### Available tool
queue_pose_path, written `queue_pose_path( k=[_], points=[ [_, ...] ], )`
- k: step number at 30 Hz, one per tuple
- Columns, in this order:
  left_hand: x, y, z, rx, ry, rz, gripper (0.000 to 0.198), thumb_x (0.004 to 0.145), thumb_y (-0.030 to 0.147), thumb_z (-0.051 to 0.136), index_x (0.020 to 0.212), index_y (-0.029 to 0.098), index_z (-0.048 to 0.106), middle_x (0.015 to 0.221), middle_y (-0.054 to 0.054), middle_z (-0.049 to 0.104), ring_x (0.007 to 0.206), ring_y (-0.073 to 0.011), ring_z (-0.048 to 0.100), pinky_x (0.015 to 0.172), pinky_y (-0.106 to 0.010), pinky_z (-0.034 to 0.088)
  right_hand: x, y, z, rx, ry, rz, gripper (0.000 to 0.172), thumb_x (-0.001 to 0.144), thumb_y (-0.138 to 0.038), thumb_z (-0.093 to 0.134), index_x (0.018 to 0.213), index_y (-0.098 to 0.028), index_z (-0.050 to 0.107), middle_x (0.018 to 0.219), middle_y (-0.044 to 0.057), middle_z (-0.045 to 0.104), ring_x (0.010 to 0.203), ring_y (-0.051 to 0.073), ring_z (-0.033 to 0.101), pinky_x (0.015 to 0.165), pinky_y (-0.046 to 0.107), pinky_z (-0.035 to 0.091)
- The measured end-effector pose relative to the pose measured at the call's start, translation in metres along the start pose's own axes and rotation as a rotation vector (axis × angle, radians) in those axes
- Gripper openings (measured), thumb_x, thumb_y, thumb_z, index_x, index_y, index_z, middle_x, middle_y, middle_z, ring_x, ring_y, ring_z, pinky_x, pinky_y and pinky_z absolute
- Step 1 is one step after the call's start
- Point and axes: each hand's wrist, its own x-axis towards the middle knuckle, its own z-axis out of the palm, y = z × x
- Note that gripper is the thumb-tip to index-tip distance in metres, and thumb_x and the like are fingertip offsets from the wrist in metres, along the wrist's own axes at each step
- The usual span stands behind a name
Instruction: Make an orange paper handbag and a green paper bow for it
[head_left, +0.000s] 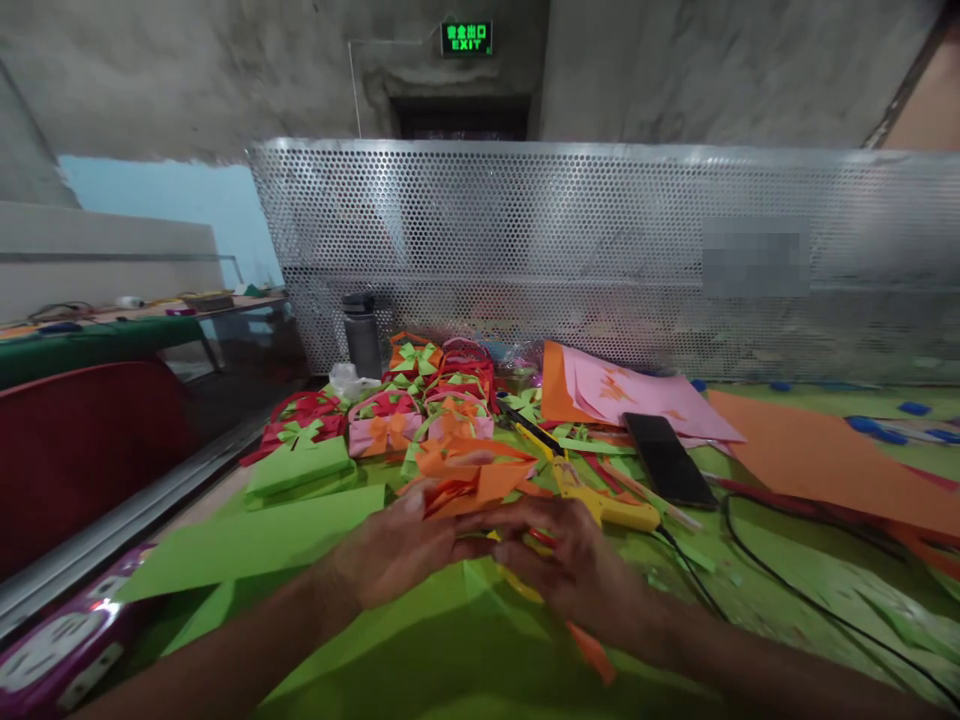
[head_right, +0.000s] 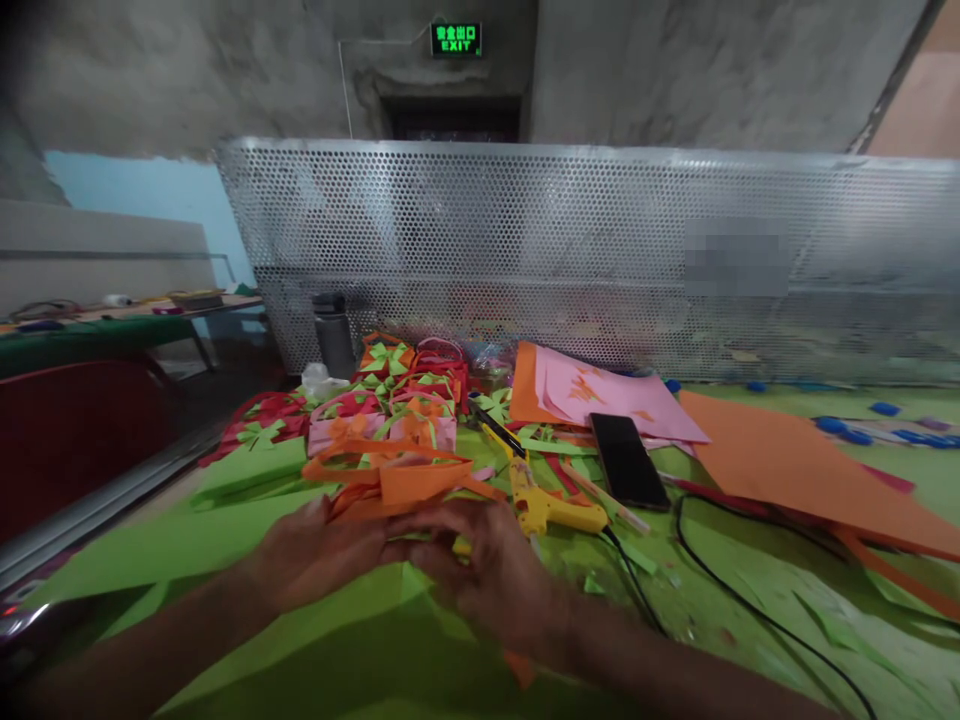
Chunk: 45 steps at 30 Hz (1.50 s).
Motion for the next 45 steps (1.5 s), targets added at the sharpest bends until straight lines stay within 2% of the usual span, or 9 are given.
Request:
queue_pose_path(
  k=[2,8,11,17,22,30,35,40,45],
  points=[
    [-0.001,-0.003,0.000,0.008,-0.001,0.005,0.058,0.076,0.045,0.058,0.124,0.014,0.048,0.129,-0.015,0.049,0.123,-0.0336,0.038,0.100,-0.050,0.026,-0.002,-0.002,0.003,-0.014,-0.020,-0.015,0.022,0.081,-0.011,0.051,0.096,-0.022,0.064,0.078,-0.001,0.068,0.065,0.011,0.060,0.062,0.022,0.047],
    [-0.001,-0.008,-0.004,0.019,-0.009,0.021,0.055,0.077,0.039,0.058,0.125,0.016,0.047,0.132,-0.013,0.048,0.128,-0.0302,0.032,0.105,-0.048,0.018,-0.006,0.003,0.007,-0.108,0.232,-0.047,0.012,0.080,-0.013,0.051,0.086,-0.019,0.059,0.077,0.003,0.065,0.069,0.014,0.060,0.063,0.025,0.047],
    [-0.001,-0.006,-0.004,0.053,0.020,0.004,0.058,0.074,0.040,0.061,0.125,0.017,0.047,0.134,-0.015,0.045,0.129,-0.0330,0.029,0.104,-0.052,0.016,-0.007,0.005,0.007,-0.129,0.270,-0.042,0.013,0.080,-0.014,0.052,0.092,-0.019,0.057,0.078,0.003,0.066,0.070,0.015,0.061,0.064,0.026,0.047],
    [-0.008,-0.004,-0.008,0.199,0.040,0.031,0.049,0.075,0.036,0.063,0.121,0.023,0.051,0.130,-0.012,0.049,0.122,-0.0325,0.039,0.099,-0.054,0.026,-0.006,0.004,0.006,-0.147,0.269,-0.004,0.010,0.079,-0.011,0.054,0.083,-0.020,0.055,0.073,0.000,0.063,0.066,0.013,0.058,0.060,0.023,0.044],
    [-0.010,-0.006,-0.012,0.180,0.102,0.027,0.045,0.074,0.037,0.063,0.116,0.022,0.054,0.127,-0.012,0.051,0.118,-0.0329,0.044,0.097,-0.055,0.029,-0.004,0.003,0.005,-0.186,0.311,-0.134,0.010,0.079,-0.011,0.056,0.080,-0.020,0.059,0.071,0.000,0.062,0.065,0.013,0.057,0.059,0.023,0.044],
    [-0.001,-0.006,0.006,0.164,0.132,0.071,0.064,0.071,0.039,0.065,0.128,0.021,0.042,0.132,-0.015,0.046,0.122,-0.0334,0.039,0.101,-0.050,0.025,-0.008,0.005,0.004,-0.327,0.192,-0.119,0.014,0.084,-0.018,0.051,0.080,-0.021,0.064,0.074,0.001,0.057,0.065,0.012,0.053,0.058,0.024,0.042],
    [0.002,-0.012,0.002,0.148,0.180,0.090,0.060,0.073,0.042,0.063,0.127,0.023,0.043,0.134,-0.014,0.044,0.119,-0.0311,0.043,0.099,-0.048,0.029,-0.011,0.007,0.006,-0.426,0.174,-0.143,0.011,0.084,-0.019,0.051,0.085,-0.021,0.062,0.091,0.005,0.059,0.081,0.017,0.054,0.069,0.031,0.044],
    [0.003,-0.015,0.005,0.113,0.243,0.079,0.062,0.071,0.044,0.065,0.125,0.021,0.045,0.133,-0.015,0.044,0.117,-0.0322,0.044,0.097,-0.048,0.031,-0.011,-0.001,0.002,-0.562,0.155,-0.150,0.018,0.086,-0.020,0.048,0.074,-0.020,0.061,0.085,0.006,0.059,0.078,0.019,0.053,0.068,0.034,0.044],
    [-0.002,-0.027,-0.001,0.117,0.292,0.077,0.061,0.070,0.044,0.067,0.124,0.025,0.046,0.128,-0.010,0.049,0.112,-0.0258,0.048,0.092,-0.036,0.038,-0.011,-0.009,0.006,-0.474,0.118,-0.124,0.013,0.083,-0.017,0.051,0.075,-0.019,0.061,0.081,0.005,0.062,0.079,0.019,0.055,0.073,0.035,0.046]
  ],
)
